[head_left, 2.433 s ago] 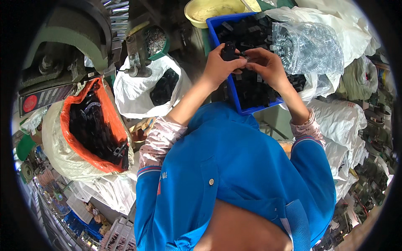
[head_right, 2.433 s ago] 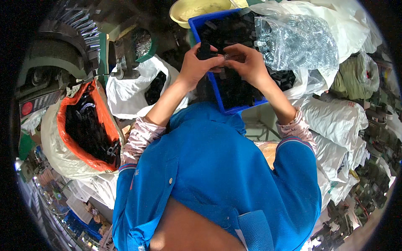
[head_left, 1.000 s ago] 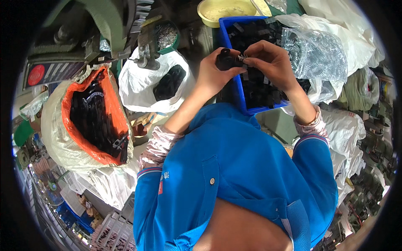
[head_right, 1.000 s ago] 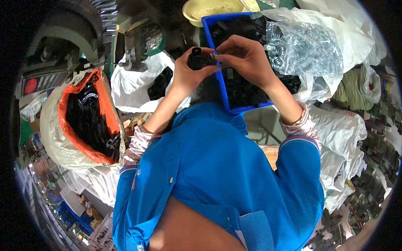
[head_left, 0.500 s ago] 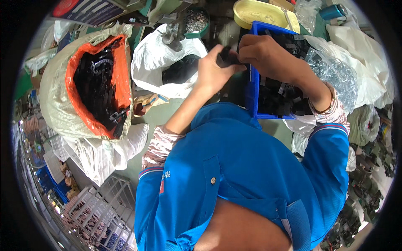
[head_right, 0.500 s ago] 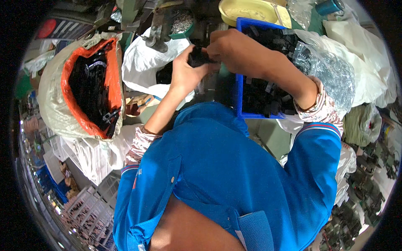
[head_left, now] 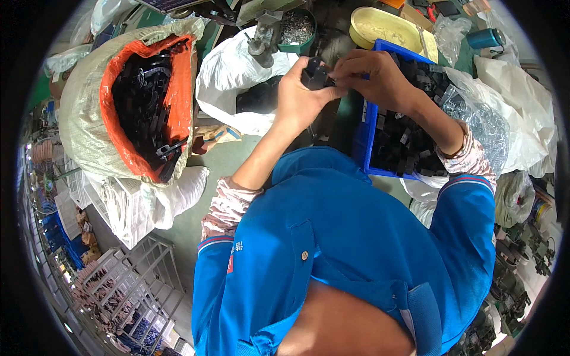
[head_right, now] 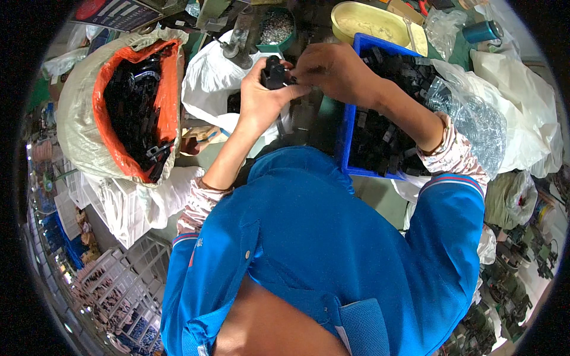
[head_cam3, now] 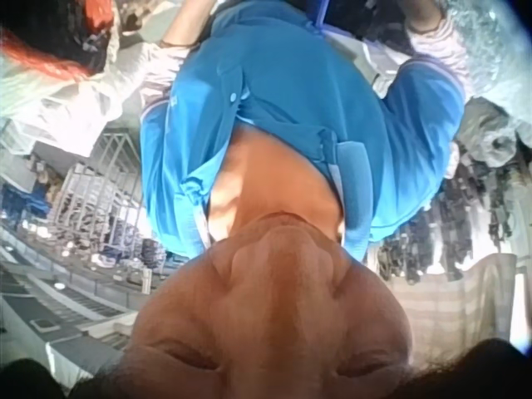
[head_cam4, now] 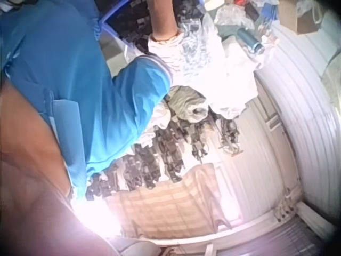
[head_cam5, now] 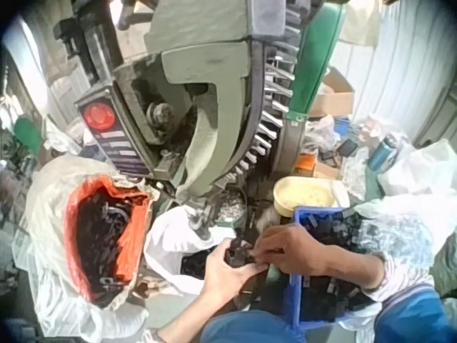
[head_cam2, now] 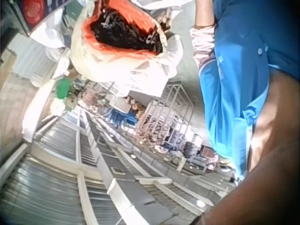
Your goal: The person repeatedly picks small black plastic components from a blue bin, attaches them to a larger black strap-like object, and places the assembled unit into a white sack. This cycle is performed continuously throughout the clip.
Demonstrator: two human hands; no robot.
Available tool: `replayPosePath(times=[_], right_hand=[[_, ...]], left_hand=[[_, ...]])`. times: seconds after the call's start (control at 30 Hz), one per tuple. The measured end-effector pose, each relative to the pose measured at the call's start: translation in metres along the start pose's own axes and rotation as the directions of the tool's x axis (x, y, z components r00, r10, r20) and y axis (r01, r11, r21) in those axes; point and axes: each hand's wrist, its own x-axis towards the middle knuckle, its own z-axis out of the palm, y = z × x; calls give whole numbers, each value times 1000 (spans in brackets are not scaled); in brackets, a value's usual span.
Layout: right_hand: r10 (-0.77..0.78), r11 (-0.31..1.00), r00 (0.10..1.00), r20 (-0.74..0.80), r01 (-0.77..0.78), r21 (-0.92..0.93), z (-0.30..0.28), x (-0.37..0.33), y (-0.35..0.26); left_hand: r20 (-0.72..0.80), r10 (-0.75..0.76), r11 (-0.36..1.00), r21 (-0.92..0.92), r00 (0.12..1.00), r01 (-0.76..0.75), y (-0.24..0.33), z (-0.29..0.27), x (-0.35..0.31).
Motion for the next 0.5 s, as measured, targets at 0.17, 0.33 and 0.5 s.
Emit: replayPosePath(times=[0.17,0.33,0.5], right_hand=[[113,932,984,-136,-58,357,11,1,11],[442,823,883,-157,-330,462,43,-14,-5],[543,583,823,-168,-225,781,59,-22,21]], left_hand=[[-94,-10,976,-219,995,-11,9,3,0],[-180,32,914,-392,983,-101,6,2,3],[-52,-103,887,-456,993,68,0,-11,4]])
